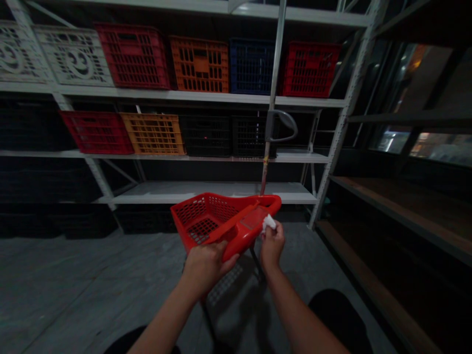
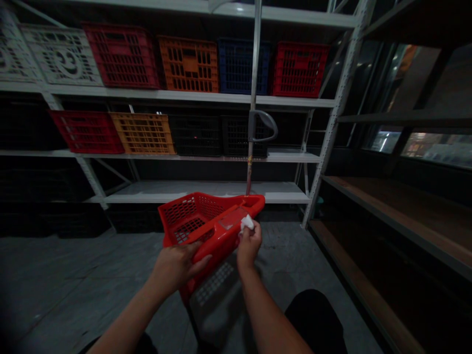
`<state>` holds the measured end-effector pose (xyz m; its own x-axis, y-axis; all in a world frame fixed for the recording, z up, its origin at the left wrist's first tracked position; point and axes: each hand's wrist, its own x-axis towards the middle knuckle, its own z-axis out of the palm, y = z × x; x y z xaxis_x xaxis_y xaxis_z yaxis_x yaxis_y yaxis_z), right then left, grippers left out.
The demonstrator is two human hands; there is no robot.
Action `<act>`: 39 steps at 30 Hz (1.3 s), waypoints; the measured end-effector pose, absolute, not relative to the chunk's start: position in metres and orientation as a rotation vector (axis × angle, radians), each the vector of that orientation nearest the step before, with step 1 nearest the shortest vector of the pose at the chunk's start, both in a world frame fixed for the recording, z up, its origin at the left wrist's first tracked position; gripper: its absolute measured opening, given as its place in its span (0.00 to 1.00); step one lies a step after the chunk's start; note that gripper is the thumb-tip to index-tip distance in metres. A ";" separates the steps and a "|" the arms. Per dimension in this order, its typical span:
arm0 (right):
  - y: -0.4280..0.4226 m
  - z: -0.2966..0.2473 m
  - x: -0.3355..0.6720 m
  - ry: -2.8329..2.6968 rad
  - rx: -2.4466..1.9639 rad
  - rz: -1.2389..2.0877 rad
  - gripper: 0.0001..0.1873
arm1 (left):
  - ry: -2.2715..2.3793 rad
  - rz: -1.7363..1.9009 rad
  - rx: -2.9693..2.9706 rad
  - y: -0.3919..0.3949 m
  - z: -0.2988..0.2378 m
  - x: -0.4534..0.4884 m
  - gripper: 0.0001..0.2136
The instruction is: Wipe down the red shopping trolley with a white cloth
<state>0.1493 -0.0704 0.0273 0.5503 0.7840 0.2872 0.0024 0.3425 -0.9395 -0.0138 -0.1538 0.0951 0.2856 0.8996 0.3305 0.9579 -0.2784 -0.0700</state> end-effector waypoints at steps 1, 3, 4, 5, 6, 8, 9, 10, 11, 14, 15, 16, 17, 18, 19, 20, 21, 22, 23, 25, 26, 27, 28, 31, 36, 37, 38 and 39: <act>-0.080 0.022 0.140 -0.888 -1.066 0.631 0.18 | -1.697 -0.335 -2.302 -0.154 0.094 -0.015 0.23; -0.095 0.019 0.130 -0.952 -0.985 0.614 0.16 | -1.674 -0.336 -2.307 -0.153 0.093 -0.019 0.24; -0.099 0.020 0.130 -0.991 -0.959 0.566 0.15 | -1.664 -0.333 -2.310 -0.153 0.093 -0.022 0.24; -0.099 0.024 0.133 -1.026 -0.947 0.498 0.13 | -1.654 -0.331 -2.320 -0.153 0.093 -0.024 0.24; -0.095 0.029 0.140 -1.061 -0.945 0.420 0.12 | -1.643 -0.332 -2.336 -0.154 0.093 -0.027 0.24; -0.082 0.044 0.160 -1.153 -0.967 0.277 0.12 | -1.633 -0.339 -2.367 -0.155 0.095 -0.032 0.24; -0.073 0.052 0.171 -1.219 -0.991 0.222 0.12 | -1.635 -0.347 -2.377 -0.155 0.095 -0.034 0.24; -0.064 0.060 0.182 -1.302 -1.025 0.176 0.13 | -1.638 -0.355 -2.388 -0.156 0.096 -0.036 0.24; -0.055 0.068 0.193 -1.401 -1.073 0.137 0.13 | -1.639 -0.360 -2.403 -0.156 0.097 -0.039 0.25; -0.039 0.091 0.213 -1.714 -1.260 0.020 0.12 | -1.641 -0.373 -2.444 -0.157 0.098 -0.047 0.27; -0.037 0.098 0.215 -1.813 -1.316 -0.020 0.12 | -1.644 -0.378 -2.451 -0.157 0.098 -0.050 0.27; -0.037 0.104 0.217 -1.910 -1.355 -0.052 0.11 | -1.652 -0.382 -2.455 -0.158 0.098 -0.054 0.27; -0.038 0.111 0.217 -2.004 -1.379 -0.071 0.11 | -1.661 -0.385 -2.461 -0.158 0.098 -0.059 0.27; -0.041 0.117 0.216 -2.092 -1.389 -0.077 0.11 | -1.669 -0.388 -2.472 -0.159 0.098 -0.064 0.27; -0.044 0.123 0.215 -2.169 -1.391 -0.070 0.11 | -1.680 -0.392 -2.487 -0.160 0.099 -0.069 0.26; -0.046 0.128 0.214 -2.236 -1.386 -0.053 0.11 | -1.697 -0.395 -2.501 -0.162 0.100 -0.074 0.26; -0.049 0.132 0.212 -2.292 -1.379 -0.033 0.11 | -1.723 -0.400 -2.506 -0.164 0.101 -0.078 0.25; -0.051 0.136 0.211 -2.337 -1.371 -0.016 0.11 | -1.763 -0.404 -2.495 -0.167 0.103 -0.081 0.25; -0.051 0.140 0.208 -2.374 -1.365 -0.003 0.11 | -1.816 -0.407 -2.462 -0.169 0.105 -0.082 0.24; -0.051 0.144 0.202 -2.431 -1.374 0.013 0.10 | -1.923 -0.410 -2.363 -0.175 0.110 -0.078 0.24; -0.049 0.146 0.198 -2.449 -1.402 0.020 0.10 | -1.962 -0.410 -2.314 -0.176 0.113 -0.073 0.25; -0.047 0.147 0.193 -2.459 -1.443 0.028 0.10 | -1.989 -0.406 -2.269 -0.177 0.115 -0.066 0.26; -0.045 0.147 0.187 -2.463 -1.487 0.038 0.10 | -2.006 -0.389 -2.232 -0.177 0.116 -0.058 0.27; -0.038 0.146 0.168 -2.473 -1.564 0.089 0.11 | -2.069 -0.291 -2.072 -0.173 0.117 -0.035 0.29; -0.023 0.143 0.142 -2.573 -1.533 0.329 0.09 | -2.012 -0.269 -1.961 -0.165 0.109 -0.026 0.28; -0.019 0.142 0.138 -2.595 -1.519 0.407 0.08 | -1.978 -0.284 -1.960 -0.164 0.107 -0.027 0.27; -0.015 0.141 0.134 -2.614 -1.499 0.491 0.08 | -1.953 -0.299 -1.954 -0.164 0.106 -0.028 0.26; -0.012 0.140 0.129 -2.630 -1.469 0.582 0.09 | -1.938 -0.314 -1.946 -0.164 0.104 -0.030 0.26</act>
<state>0.1294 -0.0121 0.1402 -0.5395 0.8337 -0.1181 0.8057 0.4704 -0.3598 -0.0297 -0.1638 0.1041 0.0267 0.9105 0.4127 0.9942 0.0188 -0.1059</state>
